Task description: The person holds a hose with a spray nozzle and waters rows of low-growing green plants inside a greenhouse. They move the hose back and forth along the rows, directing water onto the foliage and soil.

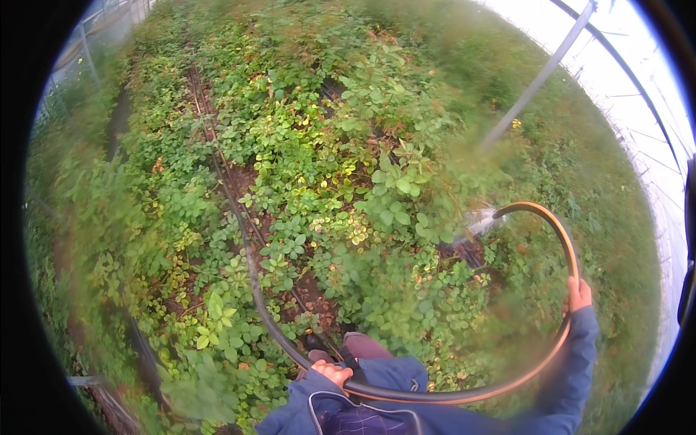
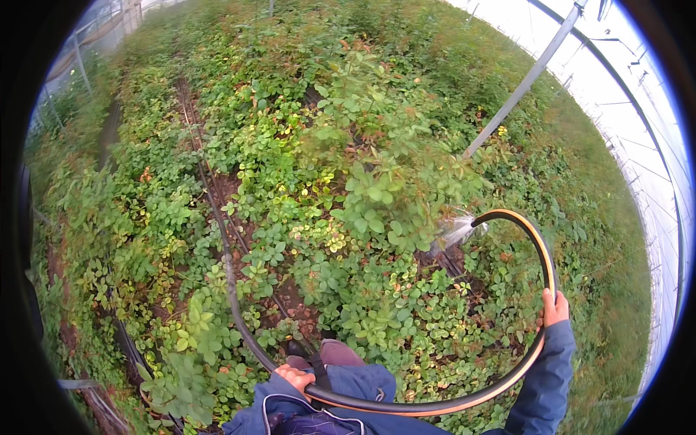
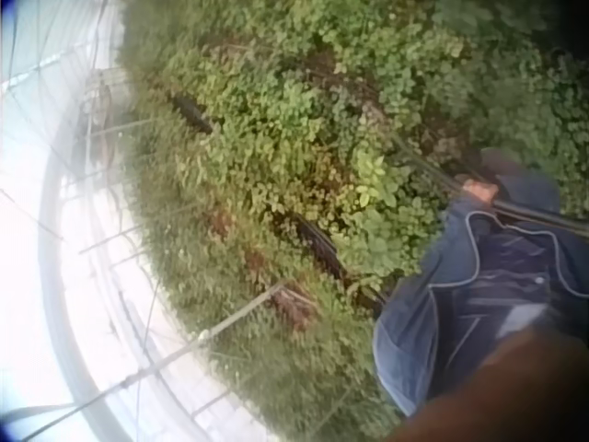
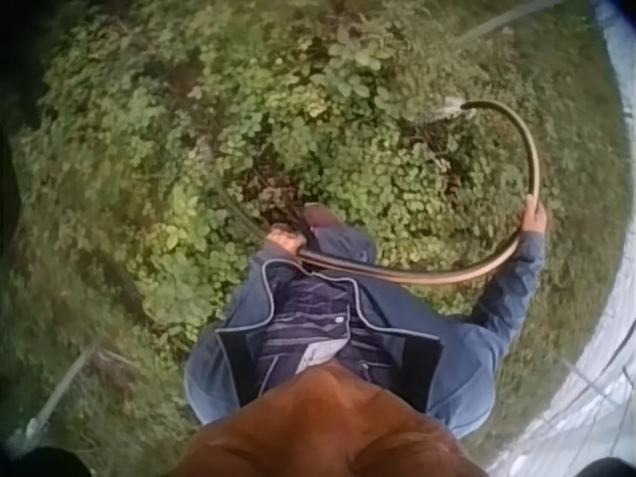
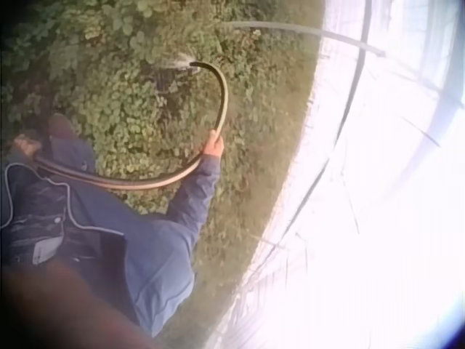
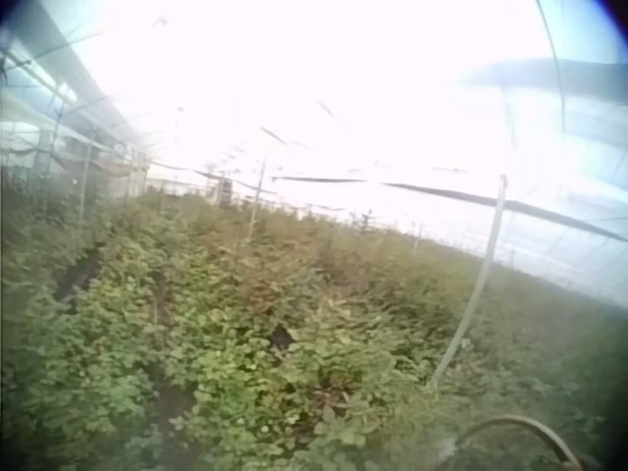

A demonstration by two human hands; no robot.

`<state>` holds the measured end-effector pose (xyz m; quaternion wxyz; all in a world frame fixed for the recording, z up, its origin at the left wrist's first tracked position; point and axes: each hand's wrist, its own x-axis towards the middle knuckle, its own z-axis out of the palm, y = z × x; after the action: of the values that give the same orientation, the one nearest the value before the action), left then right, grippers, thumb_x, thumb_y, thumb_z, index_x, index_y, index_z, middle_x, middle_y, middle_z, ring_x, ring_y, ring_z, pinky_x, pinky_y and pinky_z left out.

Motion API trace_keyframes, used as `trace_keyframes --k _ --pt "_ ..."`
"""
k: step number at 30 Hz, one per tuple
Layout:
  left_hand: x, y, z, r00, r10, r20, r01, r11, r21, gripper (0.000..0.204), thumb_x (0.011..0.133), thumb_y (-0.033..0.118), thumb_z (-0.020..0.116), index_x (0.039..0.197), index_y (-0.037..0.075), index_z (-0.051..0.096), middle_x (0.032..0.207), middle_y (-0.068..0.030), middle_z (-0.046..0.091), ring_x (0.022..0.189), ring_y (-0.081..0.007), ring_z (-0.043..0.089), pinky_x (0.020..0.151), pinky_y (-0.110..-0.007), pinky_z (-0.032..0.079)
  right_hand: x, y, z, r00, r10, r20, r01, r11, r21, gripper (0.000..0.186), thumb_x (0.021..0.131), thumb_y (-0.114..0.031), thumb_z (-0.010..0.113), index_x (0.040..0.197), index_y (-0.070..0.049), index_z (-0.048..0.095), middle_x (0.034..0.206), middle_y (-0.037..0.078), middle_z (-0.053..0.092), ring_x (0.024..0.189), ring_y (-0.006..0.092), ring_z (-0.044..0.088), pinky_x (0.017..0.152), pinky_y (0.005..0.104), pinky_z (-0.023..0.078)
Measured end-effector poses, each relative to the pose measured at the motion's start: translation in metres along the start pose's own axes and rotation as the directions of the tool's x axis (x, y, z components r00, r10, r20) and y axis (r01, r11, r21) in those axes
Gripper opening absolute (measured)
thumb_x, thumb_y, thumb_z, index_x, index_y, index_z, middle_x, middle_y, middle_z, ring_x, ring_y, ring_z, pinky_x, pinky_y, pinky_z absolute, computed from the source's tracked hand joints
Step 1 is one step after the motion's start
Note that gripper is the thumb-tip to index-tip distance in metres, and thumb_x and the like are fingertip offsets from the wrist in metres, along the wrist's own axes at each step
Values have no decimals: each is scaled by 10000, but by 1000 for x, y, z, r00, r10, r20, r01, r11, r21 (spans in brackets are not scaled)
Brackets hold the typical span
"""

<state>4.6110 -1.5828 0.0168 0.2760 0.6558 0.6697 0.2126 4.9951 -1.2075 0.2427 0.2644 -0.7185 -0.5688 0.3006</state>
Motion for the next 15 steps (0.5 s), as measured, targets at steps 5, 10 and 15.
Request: trace_keyframes --k 5,10,15 --pt "20 4 3 993 -11 -116 11 1000 6 254 514 245 678 744 141 645 639 -55 627 651 -244 630 631 -365 456 54 -15 35 991 -37 128 36 999 12 285 901 -377 521 936 -101 461 518 7 403 328 114 373 290 278 338" --pt "42 14 1 970 -141 -200 139 990 -25 232 502 215 684 706 118 632 622 -63 618 628 -268 619 613 -383 457 114 -47 89 972 -105 211 77 988 137 288 897 -378 535 914 -102 454 516 -8 396 329 102 367 289 269 326" --pt "66 22 1 926 -227 -301 226 973 -36 191 503 166 654 682 112 619 615 -78 611 595 -286 600 605 -381 460 164 -81 130 946 -180 269 115 964 241 277 895 -375 541 897 -111 459 512 -17 384 327 96 356 286 264 309"
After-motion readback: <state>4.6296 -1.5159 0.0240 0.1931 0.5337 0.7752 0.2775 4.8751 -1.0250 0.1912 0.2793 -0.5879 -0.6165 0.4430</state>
